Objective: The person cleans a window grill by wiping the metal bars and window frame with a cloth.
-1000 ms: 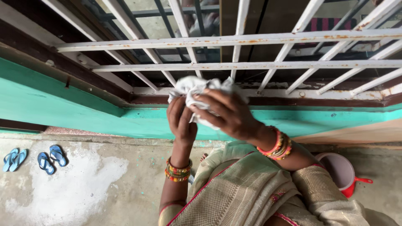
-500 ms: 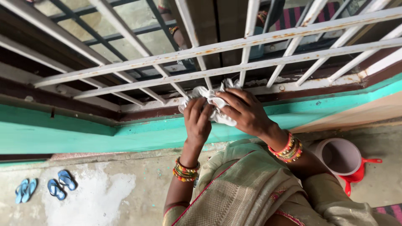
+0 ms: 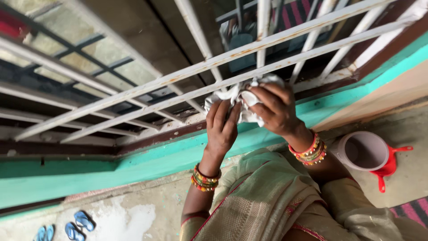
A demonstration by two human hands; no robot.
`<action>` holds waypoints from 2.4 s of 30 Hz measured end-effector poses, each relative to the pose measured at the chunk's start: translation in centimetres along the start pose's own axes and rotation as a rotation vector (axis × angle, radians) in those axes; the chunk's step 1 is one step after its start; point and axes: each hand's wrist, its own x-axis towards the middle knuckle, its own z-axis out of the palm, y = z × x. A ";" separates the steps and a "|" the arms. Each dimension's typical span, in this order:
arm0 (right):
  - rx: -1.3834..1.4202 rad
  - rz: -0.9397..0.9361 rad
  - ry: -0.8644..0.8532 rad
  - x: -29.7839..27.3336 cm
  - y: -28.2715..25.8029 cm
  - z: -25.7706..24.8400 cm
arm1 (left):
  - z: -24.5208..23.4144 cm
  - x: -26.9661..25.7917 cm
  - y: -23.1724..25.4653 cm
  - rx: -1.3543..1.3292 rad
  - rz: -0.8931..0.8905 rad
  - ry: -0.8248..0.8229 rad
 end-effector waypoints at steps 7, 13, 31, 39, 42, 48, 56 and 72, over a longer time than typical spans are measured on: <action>0.112 0.114 -0.122 -2.0 0.3 -3.0 | -0.1 -0.4 1.2 -0.120 0.060 -0.156; -0.120 0.026 0.189 -0.2 3.9 -4.2 | 1.6 4.4 2.4 -0.022 0.200 0.022; -0.235 0.159 0.220 -4.1 8.4 -8.1 | 6.9 7.4 6.4 -0.180 0.259 -0.095; -0.190 0.300 0.019 -7.8 8.8 -7.8 | 8.6 7.2 8.4 -0.195 0.230 -0.348; -0.155 0.317 -0.015 -8.4 8.0 -9.8 | 8.7 7.0 9.1 -0.237 0.203 -0.331; -0.448 0.177 0.256 -5.8 10.7 -14.4 | 8.4 11.5 11.6 -0.141 0.395 -0.126; -0.375 0.269 0.213 -9.7 14.4 -12.3 | 12.1 11.9 13.0 -0.152 0.353 -0.318; -0.263 0.266 0.211 -7.8 12.6 -14.8 | 7.8 14.2 12.6 -0.168 0.488 -0.156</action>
